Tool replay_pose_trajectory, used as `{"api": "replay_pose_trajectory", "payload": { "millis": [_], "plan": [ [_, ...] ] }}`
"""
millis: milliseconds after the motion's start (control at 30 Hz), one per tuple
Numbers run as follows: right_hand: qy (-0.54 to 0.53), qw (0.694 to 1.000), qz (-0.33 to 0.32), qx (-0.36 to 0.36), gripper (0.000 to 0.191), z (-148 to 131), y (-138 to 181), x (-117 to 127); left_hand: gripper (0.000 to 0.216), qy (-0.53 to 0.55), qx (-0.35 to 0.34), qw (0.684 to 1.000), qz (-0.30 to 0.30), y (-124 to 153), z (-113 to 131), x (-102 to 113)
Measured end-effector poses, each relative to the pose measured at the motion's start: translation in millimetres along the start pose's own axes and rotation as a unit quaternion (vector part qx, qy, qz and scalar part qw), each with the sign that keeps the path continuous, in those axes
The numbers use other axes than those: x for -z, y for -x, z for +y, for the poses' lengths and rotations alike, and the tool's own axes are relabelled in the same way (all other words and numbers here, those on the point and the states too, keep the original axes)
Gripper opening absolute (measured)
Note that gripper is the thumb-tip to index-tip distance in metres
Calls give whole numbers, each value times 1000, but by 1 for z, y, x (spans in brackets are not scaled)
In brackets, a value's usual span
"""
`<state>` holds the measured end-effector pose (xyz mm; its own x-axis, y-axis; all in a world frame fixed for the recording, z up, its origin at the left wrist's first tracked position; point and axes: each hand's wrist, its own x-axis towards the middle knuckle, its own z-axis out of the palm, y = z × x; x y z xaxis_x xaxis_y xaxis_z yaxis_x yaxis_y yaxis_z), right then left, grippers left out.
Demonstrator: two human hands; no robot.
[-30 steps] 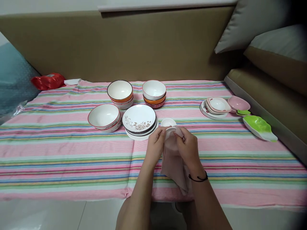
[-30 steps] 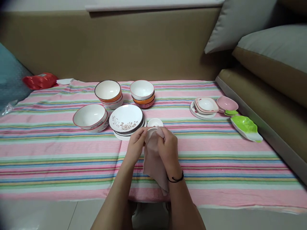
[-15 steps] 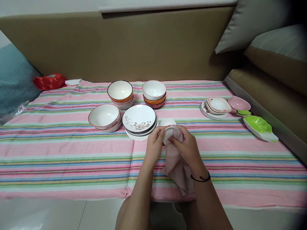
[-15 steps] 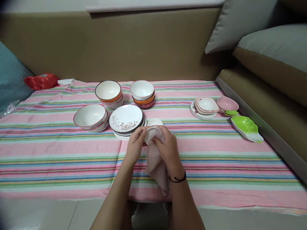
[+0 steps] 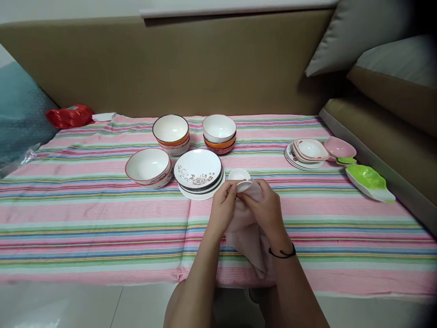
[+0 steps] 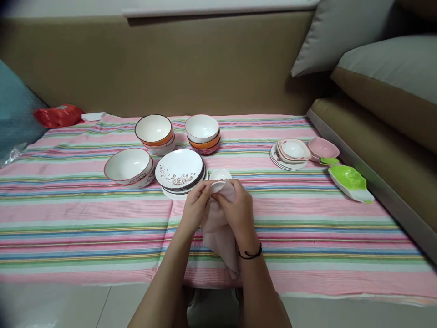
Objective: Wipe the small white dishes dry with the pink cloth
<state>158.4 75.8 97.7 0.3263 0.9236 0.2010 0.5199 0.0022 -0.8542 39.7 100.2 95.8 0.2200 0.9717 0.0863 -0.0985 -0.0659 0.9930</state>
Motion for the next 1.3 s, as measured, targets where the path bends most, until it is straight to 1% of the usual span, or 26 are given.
{"api": "replay_pose_trajectory", "payload": {
  "millis": [133, 267, 367, 533, 700, 833, 967, 1033, 1167, 1233, 1300],
  "plan": [
    [-25, 998, -60, 21, 33, 4, -2, 2, 27, -20, 20, 999, 20, 0, 1, 3],
    [-18, 995, -88, 52, 38, 8, -2, 3, 28, -50, -5, 999, 6, 0, 2, 4],
    [-3, 992, -96, 77, 39, 9, -2, 3, 28, -81, -18, 997, -1, 1, 3, 4],
    [14, 994, -76, 80, 36, 9, -1, 4, 29, -95, -15, 995, -5, 3, 5, 4],
    [19, 997, -30, 63, 27, 7, 0, 3, 28, -82, -13, 996, -14, 2, 5, 4],
    [29, 999, 11, 43, 18, 5, 2, 2, 29, -62, 1, 998, -21, 1, 5, 5],
    [34, 999, 33, 16, 16, 4, 3, 1, 26, -43, 1, 999, -19, 1, 6, 5],
    [27, 999, 40, -3, 18, 4, 2, 1, 24, -35, 5, 999, -33, 1, 6, 4],
    [12, 998, 52, -42, 24, 3, 1, 3, 29, -42, 9, 996, -77, 2, 2, 2],
    [1, 998, 42, -51, 26, 3, 0, 4, 25, -51, 4, 996, -72, 2, -2, 2],
    [-11, 999, 16, -50, 26, 2, 0, 5, 25, -52, 2, 997, -50, 1, -4, 3]
  ]
}}
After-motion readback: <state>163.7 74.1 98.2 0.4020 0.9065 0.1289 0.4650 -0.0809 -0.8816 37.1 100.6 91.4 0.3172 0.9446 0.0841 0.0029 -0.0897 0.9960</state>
